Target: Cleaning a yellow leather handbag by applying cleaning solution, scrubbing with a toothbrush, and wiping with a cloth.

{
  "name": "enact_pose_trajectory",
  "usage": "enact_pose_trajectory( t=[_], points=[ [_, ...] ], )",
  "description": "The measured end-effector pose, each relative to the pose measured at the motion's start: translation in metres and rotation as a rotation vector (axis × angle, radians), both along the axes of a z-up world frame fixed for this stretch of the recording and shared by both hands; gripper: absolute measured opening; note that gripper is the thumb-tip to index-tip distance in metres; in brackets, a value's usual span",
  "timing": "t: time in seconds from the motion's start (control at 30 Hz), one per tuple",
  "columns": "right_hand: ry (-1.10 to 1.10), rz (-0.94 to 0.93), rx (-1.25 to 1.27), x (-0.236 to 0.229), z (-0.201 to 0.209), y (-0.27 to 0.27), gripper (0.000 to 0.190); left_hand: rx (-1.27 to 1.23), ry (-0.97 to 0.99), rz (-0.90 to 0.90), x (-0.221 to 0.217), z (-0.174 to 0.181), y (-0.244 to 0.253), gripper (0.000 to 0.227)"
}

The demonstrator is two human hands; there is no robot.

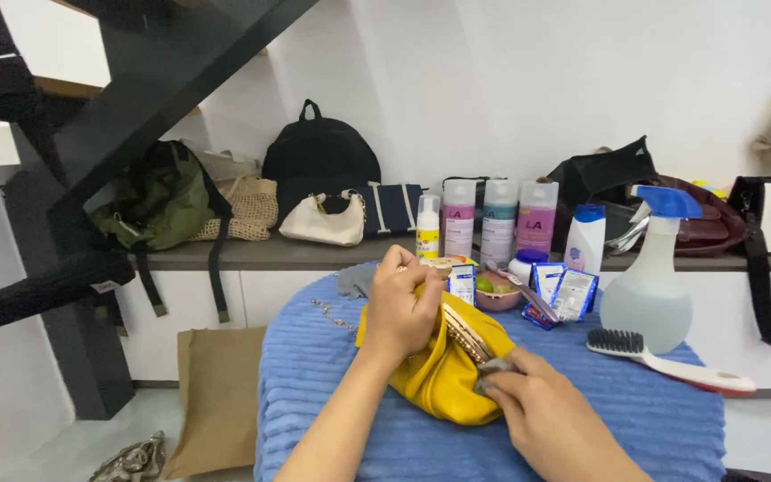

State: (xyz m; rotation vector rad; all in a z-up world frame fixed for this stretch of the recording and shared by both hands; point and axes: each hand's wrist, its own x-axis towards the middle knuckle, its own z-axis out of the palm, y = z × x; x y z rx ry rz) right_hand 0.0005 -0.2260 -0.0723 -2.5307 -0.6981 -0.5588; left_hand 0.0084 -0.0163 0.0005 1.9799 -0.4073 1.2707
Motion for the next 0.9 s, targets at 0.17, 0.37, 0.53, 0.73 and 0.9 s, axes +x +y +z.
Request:
enact_pose_trajectory(
  t=[0.17,0.37,0.53,0.73,0.9],
  points=[
    [0.171,0.424,0.182,-0.008,0.015,-0.034,0.031,-0.042,0.036,-0.002,0.003,0.001,0.003,0.046],
    [-0.56,0.352,0.162,-0.016,0.043,-0.014,0.053,-0.01,0.081,0.005,0.019,0.012,0.001,0.048],
    [-0.606,0.307,-0.153,0.015,0.021,0.006,0.046,0.132,0.263,0.047,0.039,0.037,-0.006,0.05],
    [-0.293,0.384,-0.223,0.021,0.005,-0.02,0.044,0.228,0.362,0.031,0.032,0.049,-0.033,0.052],
    [0.955,0.046,0.512,-0.029,0.063,-0.022,0.042,0.227,0.424,0.029,0.032,0.051,-0.033,0.053]
  ],
)
